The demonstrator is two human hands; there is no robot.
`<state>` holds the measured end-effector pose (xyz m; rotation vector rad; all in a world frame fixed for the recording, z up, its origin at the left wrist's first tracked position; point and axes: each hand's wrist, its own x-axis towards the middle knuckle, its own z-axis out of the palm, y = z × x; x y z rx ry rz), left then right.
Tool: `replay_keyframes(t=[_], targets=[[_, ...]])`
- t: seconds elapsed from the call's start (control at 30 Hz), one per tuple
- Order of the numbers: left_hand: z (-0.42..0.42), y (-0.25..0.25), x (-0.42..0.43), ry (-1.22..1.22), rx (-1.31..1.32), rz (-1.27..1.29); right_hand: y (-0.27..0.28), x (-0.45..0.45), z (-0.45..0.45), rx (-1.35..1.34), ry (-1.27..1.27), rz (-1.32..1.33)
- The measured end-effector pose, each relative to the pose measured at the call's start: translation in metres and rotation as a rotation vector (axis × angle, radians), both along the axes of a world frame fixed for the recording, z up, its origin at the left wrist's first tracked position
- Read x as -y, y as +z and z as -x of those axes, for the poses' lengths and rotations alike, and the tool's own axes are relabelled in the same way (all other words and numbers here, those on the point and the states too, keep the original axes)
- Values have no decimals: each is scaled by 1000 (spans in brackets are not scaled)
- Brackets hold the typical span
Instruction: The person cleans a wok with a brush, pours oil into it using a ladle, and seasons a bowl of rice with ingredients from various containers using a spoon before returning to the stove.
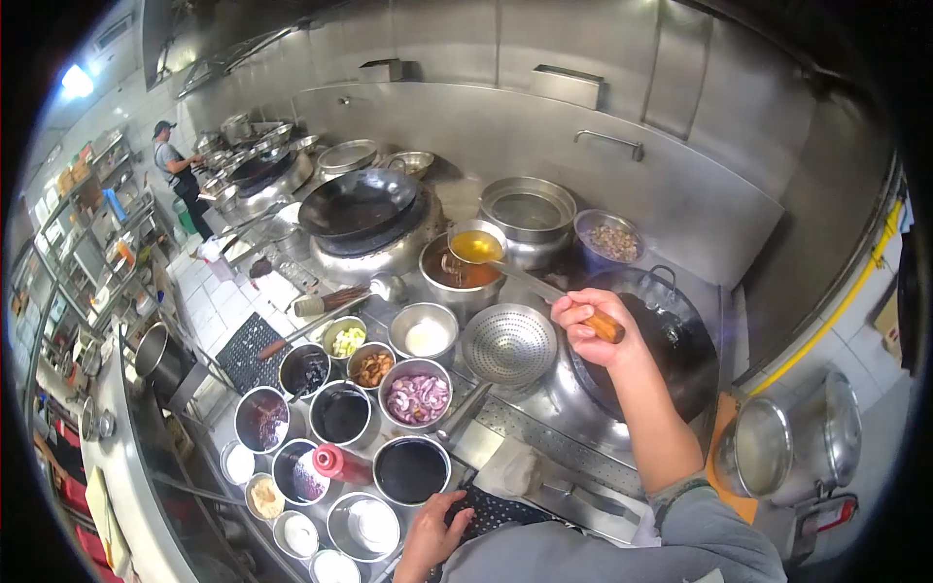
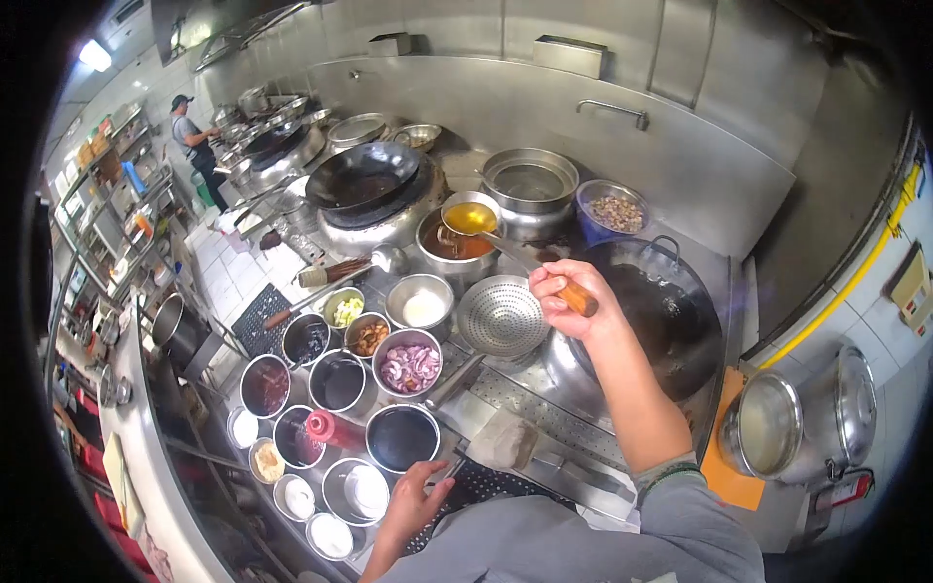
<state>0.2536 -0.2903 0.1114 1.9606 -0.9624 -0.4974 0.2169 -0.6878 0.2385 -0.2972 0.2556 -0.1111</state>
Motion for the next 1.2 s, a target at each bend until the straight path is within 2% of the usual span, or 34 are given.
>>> replay_keyframes(t=[0.1, 0.17, 0.37, 0.47, 0.57, 0.67, 0.83, 1.0, 1.1, 1.2], targets=[[-3, 4, 3, -28, -14, -11, 15, -13, 38, 96, -26, -49], [-2, 4, 7, -50, -61, -35, 22, -18, 67, 94, -97, 28], [1, -4, 25, -133, 13, 35, 29, -27, 157, -1, -293, 212], [4, -1, 34, -143, -44, -4, 29, -29, 187, -272, -427, 422], [4, -19, 42, -204, -39, 9, 22, -30, 203, -521, -508, 599], [8, -15, 53, -251, -38, -4, 1, -13, 223, -536, -516, 650], [16, 0, 69, -287, -5, -37, -29, 0, 256, -787, -574, 931], [24, 5, 75, -286, 11, -119, 3, -24, 310, -1179, -469, 1406], [30, 9, 82, -304, 16, -130, 5, -35, 357, -1117, -436, 1478], [37, 14, 92, -295, -1, -168, 4, -47, 389, -871, -485, 1025]])
